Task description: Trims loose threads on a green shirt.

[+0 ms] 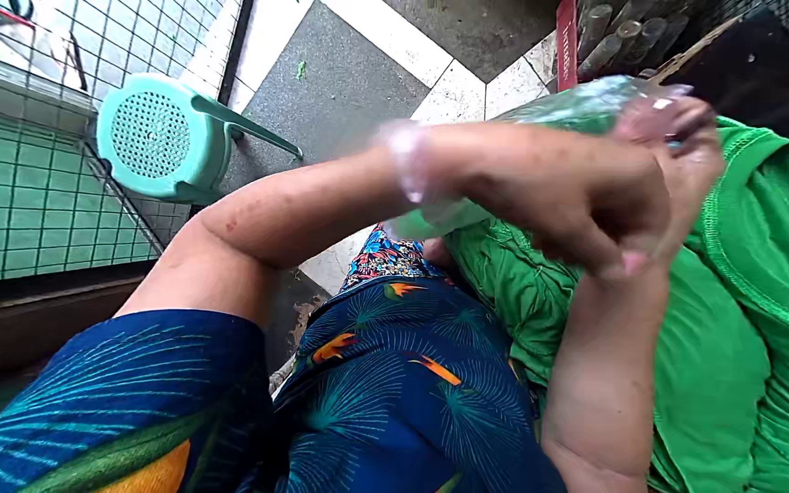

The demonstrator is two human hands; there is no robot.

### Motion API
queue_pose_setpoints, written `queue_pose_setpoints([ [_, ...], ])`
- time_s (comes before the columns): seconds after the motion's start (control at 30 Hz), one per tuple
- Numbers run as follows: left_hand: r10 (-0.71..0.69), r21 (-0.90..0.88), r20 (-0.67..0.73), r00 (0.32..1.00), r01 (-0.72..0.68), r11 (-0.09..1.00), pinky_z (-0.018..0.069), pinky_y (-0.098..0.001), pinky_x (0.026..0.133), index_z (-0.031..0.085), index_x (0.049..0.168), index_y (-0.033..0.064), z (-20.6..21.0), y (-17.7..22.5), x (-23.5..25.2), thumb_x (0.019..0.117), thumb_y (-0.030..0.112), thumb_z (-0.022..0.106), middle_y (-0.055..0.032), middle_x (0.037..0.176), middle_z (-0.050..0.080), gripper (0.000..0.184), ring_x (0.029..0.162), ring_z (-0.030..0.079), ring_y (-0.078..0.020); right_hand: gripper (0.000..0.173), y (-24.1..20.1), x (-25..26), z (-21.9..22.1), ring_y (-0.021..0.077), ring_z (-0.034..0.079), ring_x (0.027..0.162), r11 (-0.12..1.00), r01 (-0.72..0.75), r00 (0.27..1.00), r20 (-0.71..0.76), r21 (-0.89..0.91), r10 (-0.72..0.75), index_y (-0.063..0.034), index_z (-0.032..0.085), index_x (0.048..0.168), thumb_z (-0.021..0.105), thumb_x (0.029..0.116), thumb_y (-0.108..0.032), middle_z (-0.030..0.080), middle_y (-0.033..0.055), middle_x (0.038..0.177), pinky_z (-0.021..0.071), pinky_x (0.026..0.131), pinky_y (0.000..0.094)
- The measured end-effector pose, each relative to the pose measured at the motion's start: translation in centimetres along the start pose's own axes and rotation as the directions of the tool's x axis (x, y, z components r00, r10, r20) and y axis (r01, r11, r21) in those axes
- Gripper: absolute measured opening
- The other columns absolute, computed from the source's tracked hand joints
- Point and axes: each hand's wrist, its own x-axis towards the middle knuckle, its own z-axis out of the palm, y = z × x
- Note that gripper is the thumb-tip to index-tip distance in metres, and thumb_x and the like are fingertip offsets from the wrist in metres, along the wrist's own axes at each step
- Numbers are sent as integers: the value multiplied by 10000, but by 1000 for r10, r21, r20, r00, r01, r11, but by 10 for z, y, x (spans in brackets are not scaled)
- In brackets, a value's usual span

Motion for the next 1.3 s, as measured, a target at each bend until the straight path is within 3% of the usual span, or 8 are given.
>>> queue_pose_setpoints([
  [0.1,-34,327,-261,965,122,937,472,-179,580,682,959,28,-28,-18,-15,1020,135,599,19,757,607,149,625,544,-1,137,-14,3,-6,-9,482,489,990,44,990,-142,133,-25,-147,506,964,446,1052,-60,549,-102,672,418,438,127],
  [0.3,-58,592,-548,835,436,678,514,-503,889,689,1013,-78,-31,-74,-14,1000,45,544,-234,979,690,190,954,677,-368,139,-26,-16,-4,-41,520,569,984,150,988,13,91,-152,-186,555,1004,486,1050,-74,592,-142,774,436,485,117],
  [0.4,151,595,-745,649,545,591,504,-449,956,704,1053,-35,-26,-84,-21,1010,77,515,-218,1068,706,224,1064,680,-331,146,-32,-21,-4,-48,532,605,971,228,971,50,76,-232,-181,566,997,509,1039,-53,597,-146,807,440,504,111],
  [0.5,-221,404,-757,615,705,583,394,-615,1076,559,1384,-33,-25,-72,-28,1012,130,576,-341,1354,545,407,1302,506,-499,65,-27,-21,-7,-68,564,677,975,203,972,141,-91,-189,-140,551,1031,559,1022,-76,601,-147,869,488,576,122],
  [0.67,-184,447,-543,819,468,762,519,-542,891,724,989,-64,-24,-76,-47,975,144,639,-231,987,713,225,959,692,-356,79,-12,-24,-2,-78,543,662,949,67,983,185,-308,-9,-44,614,1014,616,1003,-123,628,-75,843,455,601,106],
  [0.87,-195,290,-555,809,407,866,566,-313,794,698,1050,-19,-18,-54,-51,995,143,646,-100,936,724,180,808,686,-116,486,-50,-36,-38,197,648,1018,744,72,973,210,-665,94,-18,485,1436,656,1001,-154,642,163,1203,545,839,353],
  [1.03,-117,276,-432,894,255,927,497,-468,998,761,981,36,-10,-92,-61,949,212,684,-106,1090,727,195,1113,653,-222,233,-46,-51,-79,345,664,907,555,33,991,98,-831,89,74,645,1148,639,1001,-107,680,241,1043,537,789,514],
  [1.3,-169,175,-582,795,325,929,559,-411,806,723,965,-43,46,-133,-21,978,104,650,-174,919,687,164,844,675,-246,316,-9,-67,-61,441,683,887,434,7,940,155,-901,305,73,656,1142,776,896,-86,621,292,1158,552,738,609],
])
